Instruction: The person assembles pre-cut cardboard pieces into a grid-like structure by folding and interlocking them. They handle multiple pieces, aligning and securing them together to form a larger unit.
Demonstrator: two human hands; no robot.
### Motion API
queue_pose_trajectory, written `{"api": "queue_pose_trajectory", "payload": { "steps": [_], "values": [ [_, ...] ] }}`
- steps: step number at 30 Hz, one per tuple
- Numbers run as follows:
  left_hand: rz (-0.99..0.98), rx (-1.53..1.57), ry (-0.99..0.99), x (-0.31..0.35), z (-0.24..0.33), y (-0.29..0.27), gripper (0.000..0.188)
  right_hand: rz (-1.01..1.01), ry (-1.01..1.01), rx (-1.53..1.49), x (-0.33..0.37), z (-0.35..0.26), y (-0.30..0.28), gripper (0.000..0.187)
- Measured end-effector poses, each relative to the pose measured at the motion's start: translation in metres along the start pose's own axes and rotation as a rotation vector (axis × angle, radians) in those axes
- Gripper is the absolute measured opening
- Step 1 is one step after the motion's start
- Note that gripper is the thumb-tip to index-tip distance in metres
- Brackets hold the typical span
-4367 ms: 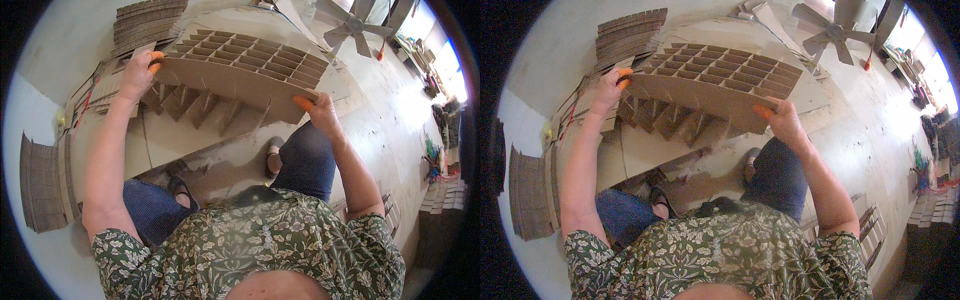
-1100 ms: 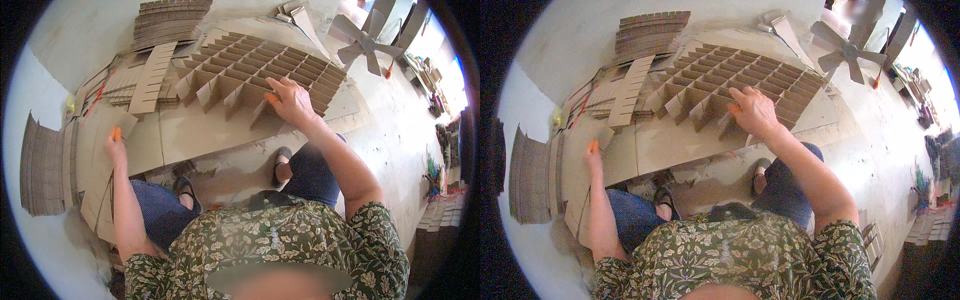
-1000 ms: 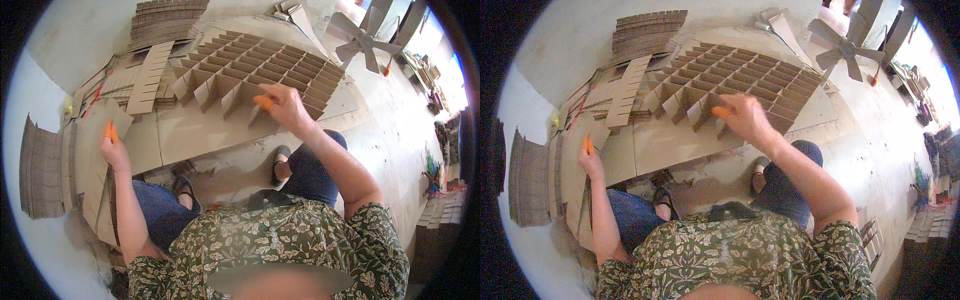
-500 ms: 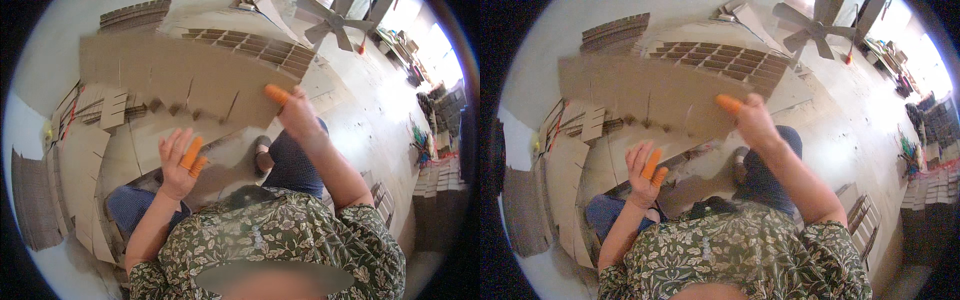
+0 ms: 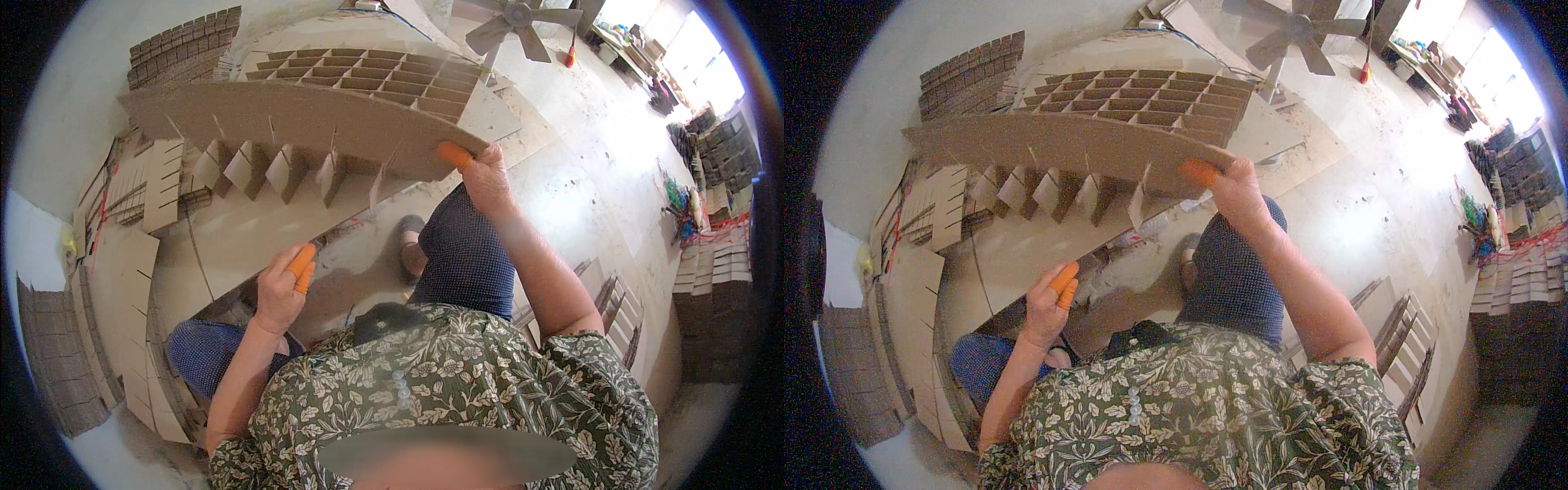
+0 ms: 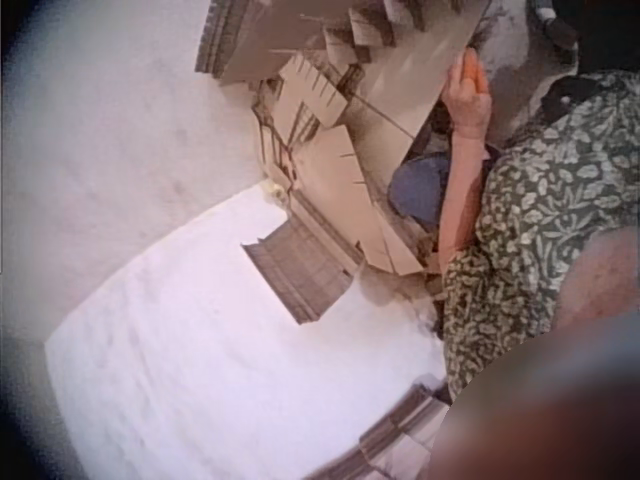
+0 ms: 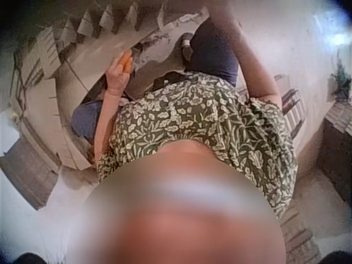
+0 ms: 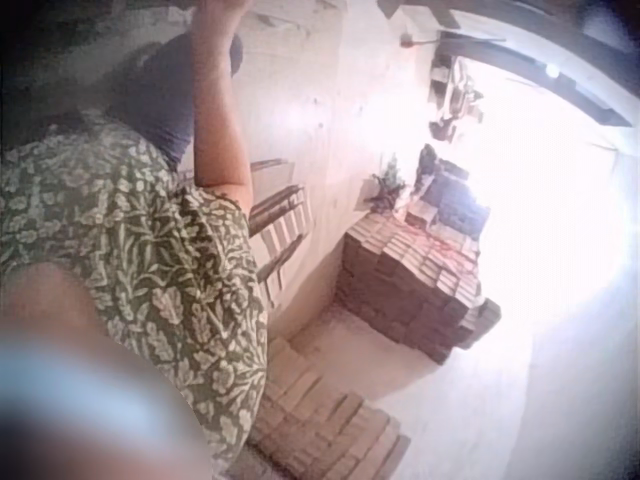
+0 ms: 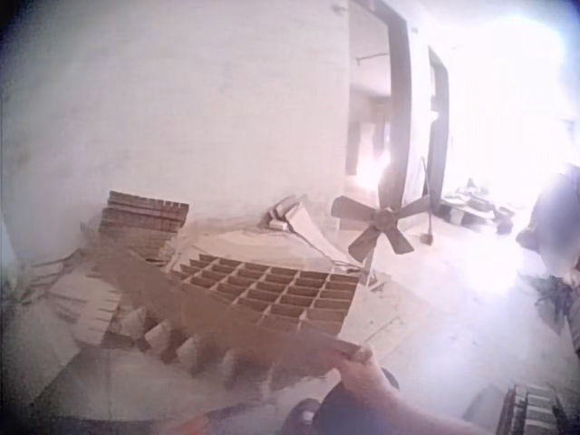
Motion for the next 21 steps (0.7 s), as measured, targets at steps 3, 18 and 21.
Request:
{"api": "queue_pose_trajectory", "payload": {
  "steps": [3,18,21],
  "values": [
    [-0.035,0.021,-0.004,0.002,-0.003,0.006,0.022,-0.059,-0.01,0.038,-0.004,0.011,-0.005,0.024],
    [-0.103,0.033,-0.05,0.005,-0.009,0.012,0.024,-0.066,-0.042,0.17,-0.008,0.019,0.001,0.016],
    [-0.113,0.07,-0.095,0.004,-0.009,0.012,0.024,-0.092,-0.053,0.262,-0.009,0.018,0.003,0.015]
  ]
}}
Point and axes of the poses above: each hand's wrist, its own x-axis away from the middle knuckle, its own y-axis out of the palm, z = x × y, the point moved 2 cm from there along -x, towards the middle knuckle, and after that the axes turned 13 degrees about -y, right-handed, at the moved point
